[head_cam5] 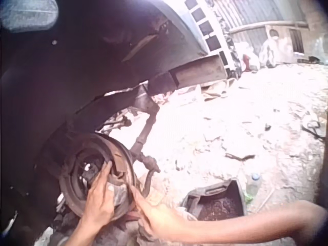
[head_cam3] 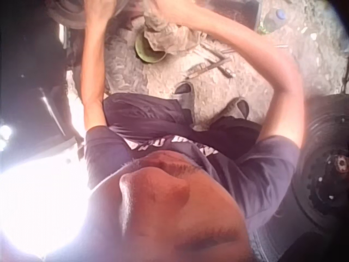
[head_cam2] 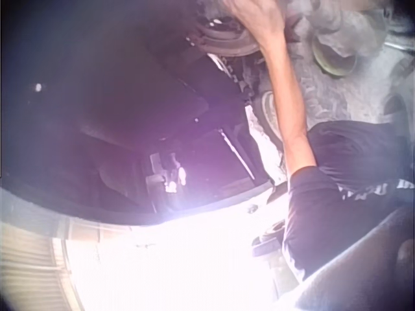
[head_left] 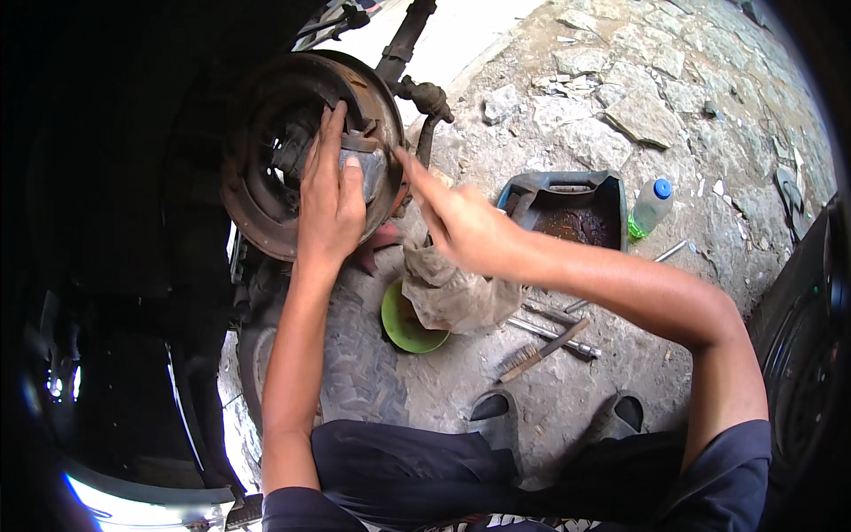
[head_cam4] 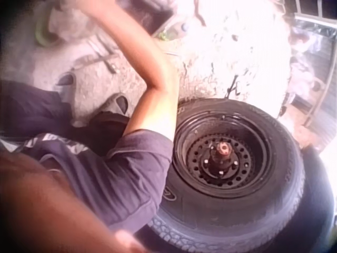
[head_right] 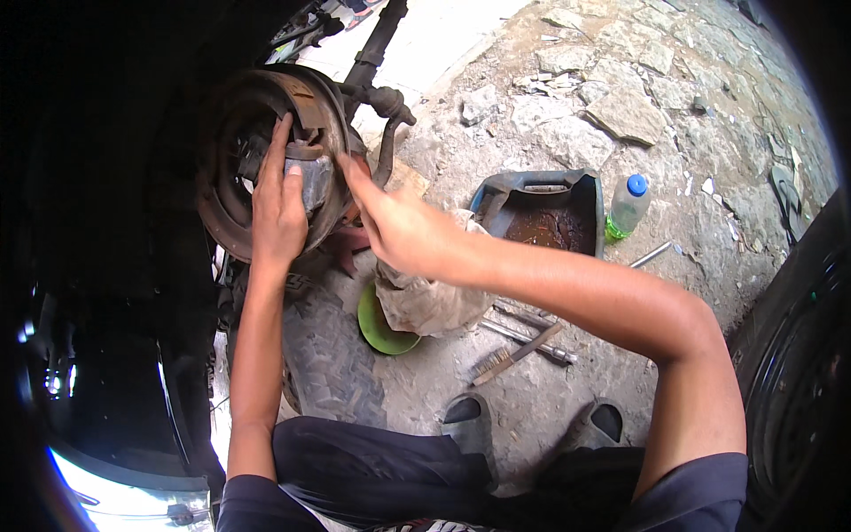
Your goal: The person removes components from a vehicle's brake assembly, wipes the parts with a cloth, and then works on a metal hub using a tool.
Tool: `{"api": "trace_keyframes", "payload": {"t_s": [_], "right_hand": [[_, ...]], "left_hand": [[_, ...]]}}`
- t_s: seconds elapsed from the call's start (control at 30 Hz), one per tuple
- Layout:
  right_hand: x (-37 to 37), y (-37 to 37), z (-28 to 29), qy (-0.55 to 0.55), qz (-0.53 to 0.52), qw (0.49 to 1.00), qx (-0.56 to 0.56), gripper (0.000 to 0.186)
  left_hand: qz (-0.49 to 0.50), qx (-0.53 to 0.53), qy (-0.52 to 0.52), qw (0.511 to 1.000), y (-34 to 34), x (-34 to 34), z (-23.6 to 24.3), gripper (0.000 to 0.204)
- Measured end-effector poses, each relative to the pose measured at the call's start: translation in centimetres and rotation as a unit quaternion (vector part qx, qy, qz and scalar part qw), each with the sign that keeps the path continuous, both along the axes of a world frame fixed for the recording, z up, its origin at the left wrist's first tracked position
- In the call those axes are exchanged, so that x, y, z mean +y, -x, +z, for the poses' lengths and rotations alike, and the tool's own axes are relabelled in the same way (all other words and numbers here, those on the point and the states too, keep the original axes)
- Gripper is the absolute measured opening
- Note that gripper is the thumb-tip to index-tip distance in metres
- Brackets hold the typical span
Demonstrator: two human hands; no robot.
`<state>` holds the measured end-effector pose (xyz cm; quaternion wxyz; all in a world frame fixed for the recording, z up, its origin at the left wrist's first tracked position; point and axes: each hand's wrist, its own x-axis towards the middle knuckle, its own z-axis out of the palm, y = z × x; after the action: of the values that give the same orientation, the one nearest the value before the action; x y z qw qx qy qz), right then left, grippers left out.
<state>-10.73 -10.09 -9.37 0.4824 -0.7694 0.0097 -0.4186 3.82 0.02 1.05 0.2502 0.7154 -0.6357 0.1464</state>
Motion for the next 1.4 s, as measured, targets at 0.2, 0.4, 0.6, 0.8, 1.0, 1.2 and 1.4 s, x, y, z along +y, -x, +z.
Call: {"api": "trace_keyframes", "payload": {"t_s": [0.2, 0.4, 0.6, 0.8, 1.0, 1.2, 1.4], "right_hand": [[-1.3, 0.3, 1.5, -0.034, 0.041, 0.998, 0.032, 0.063], [0.6, 1.1, -0.8, -0.044, 0.039, 0.998, -0.005, 0.053], [-0.1, 0.5, 0.5, -0.116, -0.012, 0.993, -0.001, 0.022], [-0.5, -1.0, 2.1, -0.165, -0.034, 0.986, 0.017, 0.024], [1.9, 0.5, 1.3, -0.181, -0.015, 0.983, 0.021, 0.025], [-0.3, -1.6, 2.3, -0.141, -0.058, 0.988, -0.003, 0.024], [2.2, 0.5, 0.9, -0.184, -0.028, 0.982, 0.041, 0.019]], "left_hand": [[-0.001, -0.001, 0.001, 1.000, 0.0, 0.0, 0.0, 0.058], [0.007, -0.003, -0.001, 1.000, 0.1, -0.1, 0.1, 0.058], [-0.001, -0.001, -0.002, 1.000, 0.1, -0.2, 0.1, 0.059], [0.011, 0.005, -0.004, 1.000, 0.3, 0.0, 0.3, 0.059], [0.011, -0.028, -0.002, 1.000, 0.0, -0.1, -0.1, 0.059], [0.007, -0.027, -0.007, 1.000, -0.1, -0.1, -0.1, 0.060], [0.000, -0.015, -0.015, 1.000, 0.0, -0.1, 0.1, 0.062]]}}
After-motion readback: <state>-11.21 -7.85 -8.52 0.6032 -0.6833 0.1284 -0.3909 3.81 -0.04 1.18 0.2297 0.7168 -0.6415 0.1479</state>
